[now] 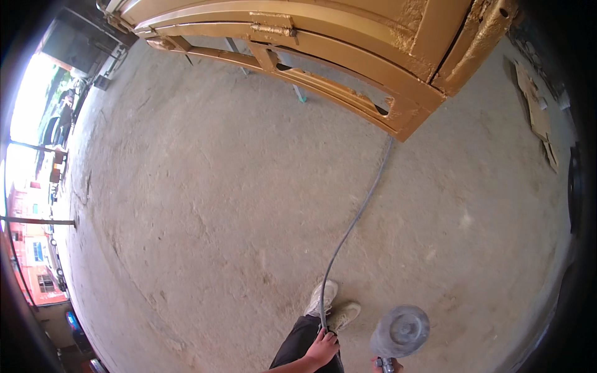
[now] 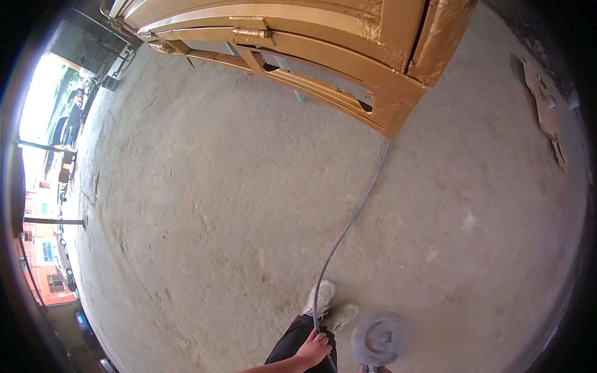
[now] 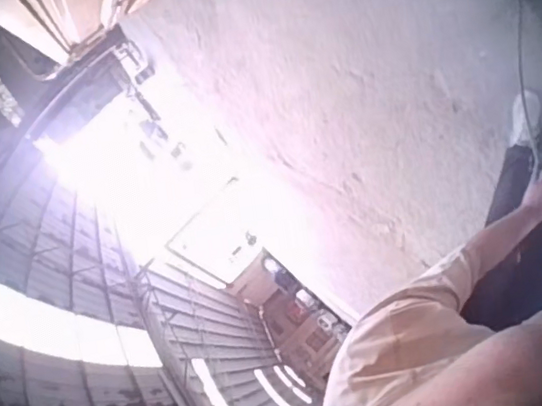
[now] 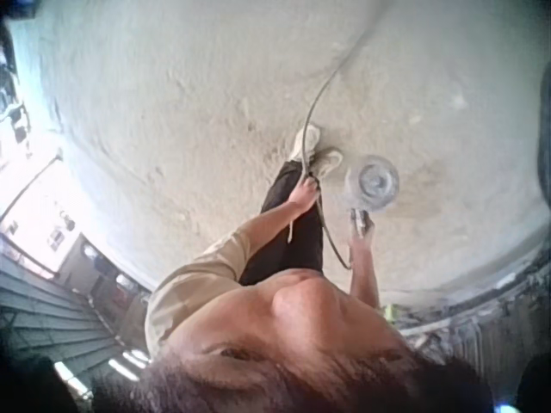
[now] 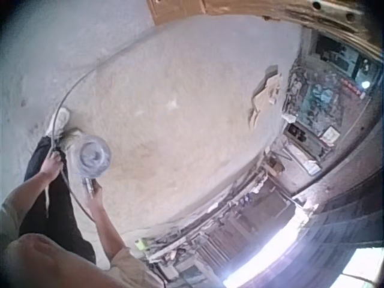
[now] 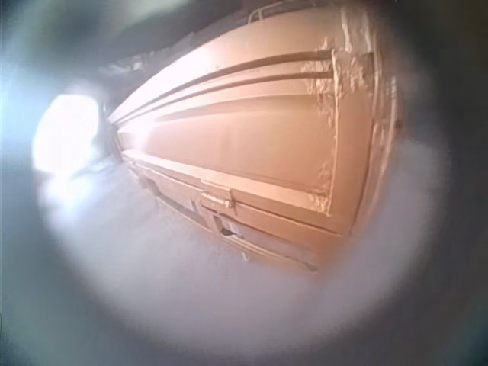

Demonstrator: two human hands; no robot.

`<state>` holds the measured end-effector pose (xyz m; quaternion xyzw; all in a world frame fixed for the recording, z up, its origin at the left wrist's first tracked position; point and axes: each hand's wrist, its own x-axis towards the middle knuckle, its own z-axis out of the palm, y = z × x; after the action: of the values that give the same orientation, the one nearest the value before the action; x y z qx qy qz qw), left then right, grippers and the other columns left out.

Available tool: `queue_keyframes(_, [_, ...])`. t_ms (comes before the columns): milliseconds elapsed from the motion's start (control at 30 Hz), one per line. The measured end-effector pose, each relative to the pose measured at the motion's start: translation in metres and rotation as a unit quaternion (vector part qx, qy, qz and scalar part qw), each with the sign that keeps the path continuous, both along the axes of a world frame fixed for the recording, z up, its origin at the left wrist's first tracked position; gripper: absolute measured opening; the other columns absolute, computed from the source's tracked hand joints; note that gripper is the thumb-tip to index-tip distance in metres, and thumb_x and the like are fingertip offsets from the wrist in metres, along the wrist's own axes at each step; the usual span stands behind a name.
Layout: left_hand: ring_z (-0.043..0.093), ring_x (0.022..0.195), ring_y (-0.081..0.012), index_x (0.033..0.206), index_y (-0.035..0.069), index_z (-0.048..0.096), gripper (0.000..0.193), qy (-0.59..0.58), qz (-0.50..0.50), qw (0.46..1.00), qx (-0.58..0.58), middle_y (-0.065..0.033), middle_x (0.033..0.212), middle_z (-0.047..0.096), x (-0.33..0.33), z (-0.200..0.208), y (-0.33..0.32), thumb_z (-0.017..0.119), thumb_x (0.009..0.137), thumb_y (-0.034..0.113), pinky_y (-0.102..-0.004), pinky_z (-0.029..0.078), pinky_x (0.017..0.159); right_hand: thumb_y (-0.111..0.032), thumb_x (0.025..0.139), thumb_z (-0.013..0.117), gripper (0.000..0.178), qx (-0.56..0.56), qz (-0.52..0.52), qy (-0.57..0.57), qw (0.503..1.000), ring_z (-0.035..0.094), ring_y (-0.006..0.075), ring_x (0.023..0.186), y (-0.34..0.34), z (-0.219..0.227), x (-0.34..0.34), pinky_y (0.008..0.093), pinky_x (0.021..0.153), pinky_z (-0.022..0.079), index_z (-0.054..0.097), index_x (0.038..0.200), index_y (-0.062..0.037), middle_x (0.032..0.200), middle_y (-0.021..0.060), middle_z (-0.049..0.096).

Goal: The person uses a spray gun to apply gold paint to a wooden bed frame in a workshop. They move around the frame to cover multiple sides and sections, then hand the spray gun to a coworker who continues painting.

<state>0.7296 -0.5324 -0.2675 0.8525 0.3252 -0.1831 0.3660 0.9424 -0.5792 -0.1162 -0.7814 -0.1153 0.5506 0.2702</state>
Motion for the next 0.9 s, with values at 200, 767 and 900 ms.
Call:
queue_keyframes(200, [0.048,0.117,-0.0237,0.087,0.015,0.067,0.014,-0.006,0.054,0.999,-0.004,-0.0052,0.103,0.058,-0.002,-0.03,0.005,0.057,0.084,0.024,-0.053,0.027,0.113,-0.025,0.093,0.062,0.032,0.01,0.087,-0.074,0.993,0.06,0.0137,0.088,-0.003,-0.053,0.016,0.0327,0.076,0.048,0.064,0.115,-0.0008,0.098,0.007,0.069])
queue_keyframes(767, [0.052,0.103,-0.0195,0.087,0.016,0.066,0.014,0.044,0.017,0.999,0.0,-0.0018,0.09,0.055,0.012,0.011,0.019,0.053,0.085,0.02,-0.0731,0.024,0.105,-0.026,0.094,0.055,0.034,0.106,-0.079,-0.105,0.986,0.055,0.0215,0.082,0.017,-0.074,0.033,0.0374,0.07,0.045,0.058,0.117,-0.0004,0.109,0.015,0.063])
queue_keyframes(900, [0.045,0.125,-0.0263,0.103,0.017,0.065,0.021,0.136,-0.09,0.986,0.026,-0.0066,0.114,0.059,-0.029,0.033,0.048,0.054,0.086,0.022,-0.0724,0.023,0.105,-0.031,0.097,0.055,0.031,0.258,-0.116,0.113,0.952,0.045,0.008,0.048,0.096,0.001,0.036,0.0251,0.044,0.035,0.056,0.118,-0.0089,0.102,0.0048,0.058])
